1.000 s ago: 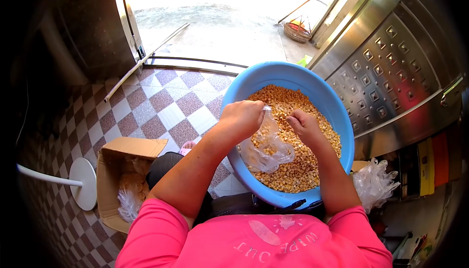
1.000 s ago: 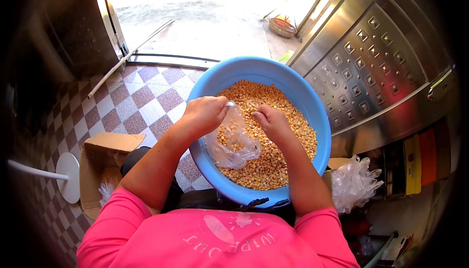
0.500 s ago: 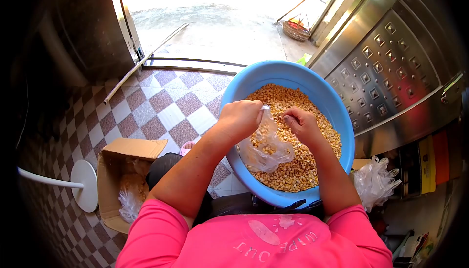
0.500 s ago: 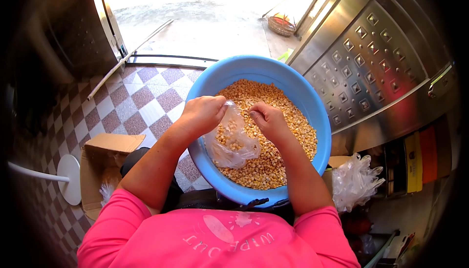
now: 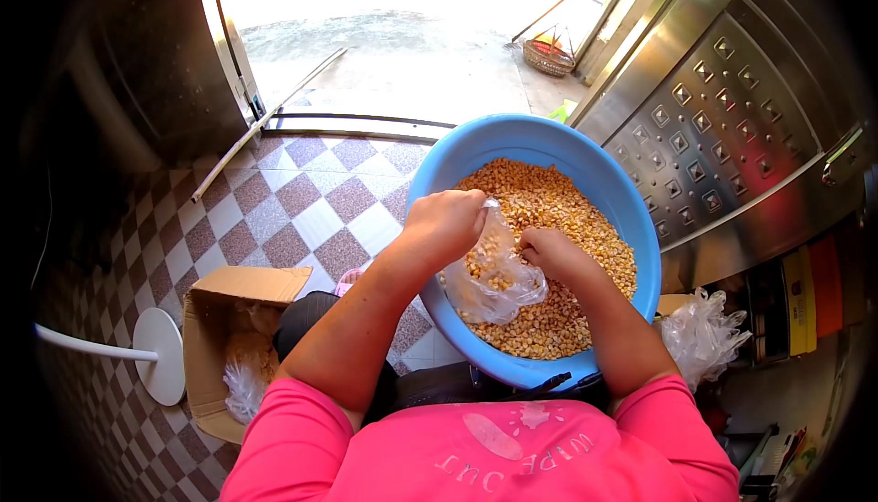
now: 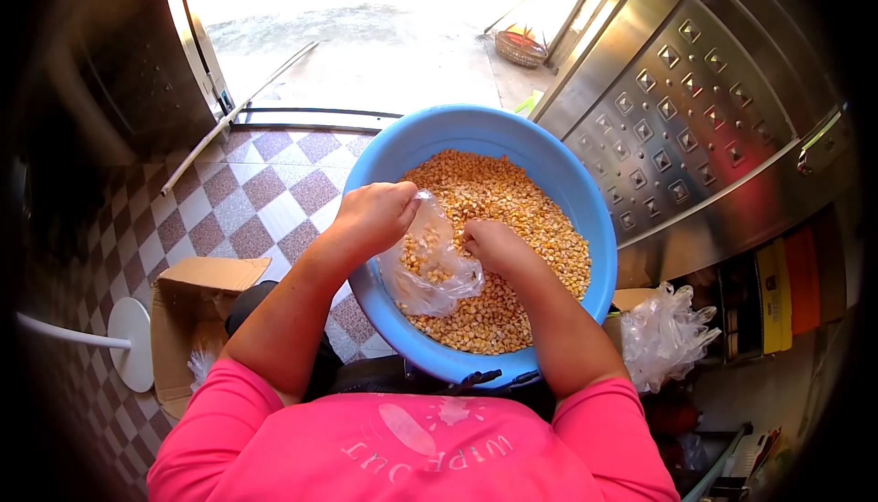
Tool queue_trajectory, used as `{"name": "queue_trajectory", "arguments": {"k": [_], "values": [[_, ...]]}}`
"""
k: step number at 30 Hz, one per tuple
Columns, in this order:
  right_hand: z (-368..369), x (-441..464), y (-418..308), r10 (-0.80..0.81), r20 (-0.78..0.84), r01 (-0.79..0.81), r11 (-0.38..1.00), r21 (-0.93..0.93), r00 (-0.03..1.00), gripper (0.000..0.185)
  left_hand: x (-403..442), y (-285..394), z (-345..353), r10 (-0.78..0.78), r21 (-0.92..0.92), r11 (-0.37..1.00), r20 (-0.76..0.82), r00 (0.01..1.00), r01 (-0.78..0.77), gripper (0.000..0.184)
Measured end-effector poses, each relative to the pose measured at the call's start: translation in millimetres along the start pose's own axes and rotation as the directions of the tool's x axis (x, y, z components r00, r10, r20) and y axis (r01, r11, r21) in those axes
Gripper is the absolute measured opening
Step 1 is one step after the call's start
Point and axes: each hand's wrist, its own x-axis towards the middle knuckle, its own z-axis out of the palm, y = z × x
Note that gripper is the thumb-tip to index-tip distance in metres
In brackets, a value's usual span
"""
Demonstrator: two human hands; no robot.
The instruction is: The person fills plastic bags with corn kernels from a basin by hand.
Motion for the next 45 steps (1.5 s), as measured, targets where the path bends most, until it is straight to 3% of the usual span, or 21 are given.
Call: {"name": "queue_trajectory", "arguments": {"k": [3, 5, 6, 9, 10, 12, 14, 17, 21, 26, 28, 30, 31, 33, 36, 40, 42, 43, 45], "values": [[2, 0, 8, -0.05, -0.037, 0.051, 0.999, 0.018, 0.998, 0.013, 0, 1, -2, -0.003, -0.001, 1.0, 0.005, 1.0, 0.003, 0.025], [-5, -2, 3, -0.045, -0.203, 0.069, 0.991, 0.111, 0.978, 0.011, -1, 1, -2, -0.009, -0.001, 1.0, 0.011, 1.0, 0.009, 0.025], [-9, -4, 0, -0.048, -0.203, 0.071, 0.992, 0.107, 0.978, 0.011, 0, 1, -2, -0.016, 0.001, 1.0, 0.02, 1.0, 0.016, 0.025], [-29, -14, -29, -0.146, -0.443, 0.228, 0.964, 0.137, 0.884, 0.006, 0, 2, -3, -0.021, 0.0, 1.0, 0.024, 1.0, 0.021, 0.026], [-32, -18, -41, -0.15, -0.442, 0.231, 0.964, 0.135, 0.884, 0.006, -1, 2, -3, -0.018, 0.0, 1.0, 0.025, 1.0, 0.018, 0.026], [-35, -24, -60, -0.304, -0.578, 0.425, 0.902, 0.083, 0.758, 0.007, 0, 1, -1, -0.018, -0.002, 1.0, 0.018, 1.0, 0.018, 0.025], [-30, -26, -72, -0.385, -0.581, 0.489, 0.872, 0.026, 0.717, 0.01, 0, 1, -1, -0.015, -0.003, 1.0, 0.016, 1.0, 0.015, 0.025], [-25, -34, -95, -0.434, -0.459, 0.505, 0.862, 0.037, 0.775, 0.017, 0, 2, -2, -0.029, 0.0, 1.0, 0.03, 0.999, 0.029, 0.025], [-22, -25, -76, -0.476, -0.427, 0.522, 0.853, -0.011, 0.769, 0.014, 1, 0, 0, -0.018, -0.003, 1.0, 0.015, 1.0, 0.018, 0.024], [-25, -14, -36, -0.203, -0.422, 0.225, 0.974, 0.003, 0.884, 0.012, 0, 1, -1, -0.01, -0.009, 1.0, 0.012, 1.0, 0.01, 0.025], [-17, -14, -20, -0.163, -0.391, 0.18, 0.984, 0.007, 0.906, 0.014, 0, 1, 0, -0.008, -0.007, 1.0, -0.002, 1.0, 0.008, 0.025], [-4, -10, -2, -0.098, -0.194, 0.089, 0.994, -0.058, 0.976, 0.016, 0, 1, 0, -0.006, -0.004, 1.0, -0.003, 1.0, 0.006, 0.025], [-5, -9, -5, -0.098, -0.193, 0.089, 0.994, -0.057, 0.976, 0.016, 0, 0, 0, -0.007, -0.003, 1.0, -0.005, 1.0, 0.007, 0.025], [-10, -7, -11, -0.063, 0.049, 0.067, 0.996, -0.064, 0.997, 0.018, 0, 0, 1, -0.004, -0.005, 1.0, -0.007, 1.0, 0.004, 0.024], [-14, -9, -16, 0.029, 0.113, -0.029, 1.0, -0.001, 0.993, 0.017, 0, 1, 0, -0.007, -0.003, 1.0, -0.001, 1.0, 0.007, 0.024], [-9, -6, 7, -0.003, 0.041, 0.003, 1.0, 0.0, 0.999, 0.012, 1, 0, 0, -0.013, -0.002, 1.0, -0.002, 1.0, 0.013, 0.024], [-14, -7, 9, -0.174, -0.291, 0.186, 0.982, 0.014, 0.941, 0.008, 0, 0, 0, -0.012, -0.004, 1.0, -0.001, 1.0, 0.012, 0.024], [-18, -9, 3, -0.176, -0.29, 0.188, 0.982, 0.012, 0.941, 0.008, 0, 0, 0, -0.009, -0.005, 1.0, 0.0, 1.0, 0.009, 0.024], [-33, -17, -20, -0.169, -0.395, 0.269, 0.94, 0.212, 0.903, 0.008, 1, 0, 1, -0.01, -0.003, 1.0, 0.001, 1.0, 0.01, 0.024]]}}
